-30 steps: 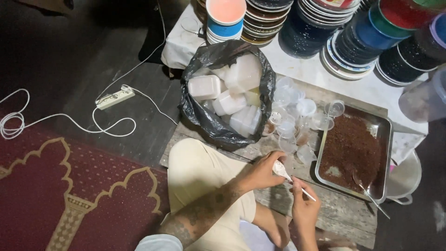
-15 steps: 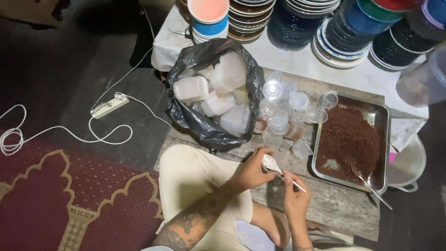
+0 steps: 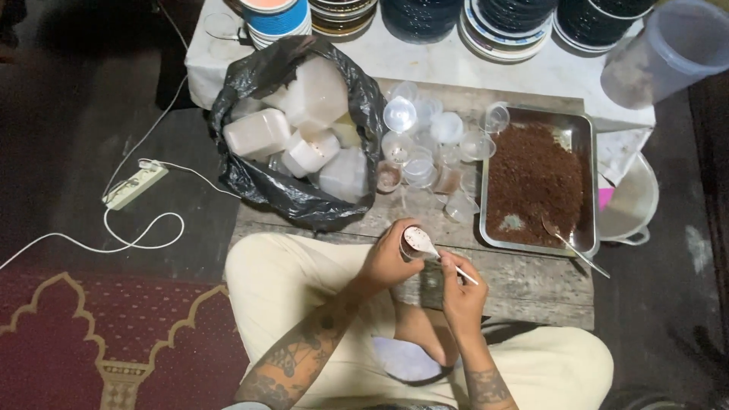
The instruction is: Filling small plastic cups with a brown granular material using a spoon while sitting on the floor.
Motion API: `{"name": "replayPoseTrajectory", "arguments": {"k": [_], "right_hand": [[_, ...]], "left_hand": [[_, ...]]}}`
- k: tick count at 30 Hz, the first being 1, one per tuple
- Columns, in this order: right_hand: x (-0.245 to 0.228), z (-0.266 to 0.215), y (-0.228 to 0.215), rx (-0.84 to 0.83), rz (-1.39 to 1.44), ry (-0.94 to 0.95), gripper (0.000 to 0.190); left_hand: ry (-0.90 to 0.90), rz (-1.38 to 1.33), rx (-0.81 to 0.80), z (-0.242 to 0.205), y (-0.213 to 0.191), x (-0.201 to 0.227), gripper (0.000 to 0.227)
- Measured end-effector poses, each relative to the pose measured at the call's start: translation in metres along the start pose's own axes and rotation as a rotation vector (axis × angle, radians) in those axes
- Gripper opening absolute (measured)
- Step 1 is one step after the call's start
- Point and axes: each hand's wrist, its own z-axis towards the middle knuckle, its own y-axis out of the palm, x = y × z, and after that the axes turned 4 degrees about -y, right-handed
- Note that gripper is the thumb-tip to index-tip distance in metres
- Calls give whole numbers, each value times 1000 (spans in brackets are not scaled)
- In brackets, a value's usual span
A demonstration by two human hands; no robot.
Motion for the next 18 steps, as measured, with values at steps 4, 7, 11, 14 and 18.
{"name": "replayPoseTrajectory", "arguments": {"k": [4,7,11,14,18], "right_hand": [[4,1,2,-17,-97,-3,15],[-2,2,1,28,-49,-17,18],[0,1,1,3,-53,-11,16],[0,4,2,-16,-34,-23,16],[5,2,3,5,-5,-24,15]], "left_hand": [[-129,47,-11,-1,3,4,68],[-139,29,-5,1,-1,9,68],[-116,25,-7,2,5,1,68],[-124,51,-2,3,4,7,68],[-172,21,16,1,7,2,67]]}}
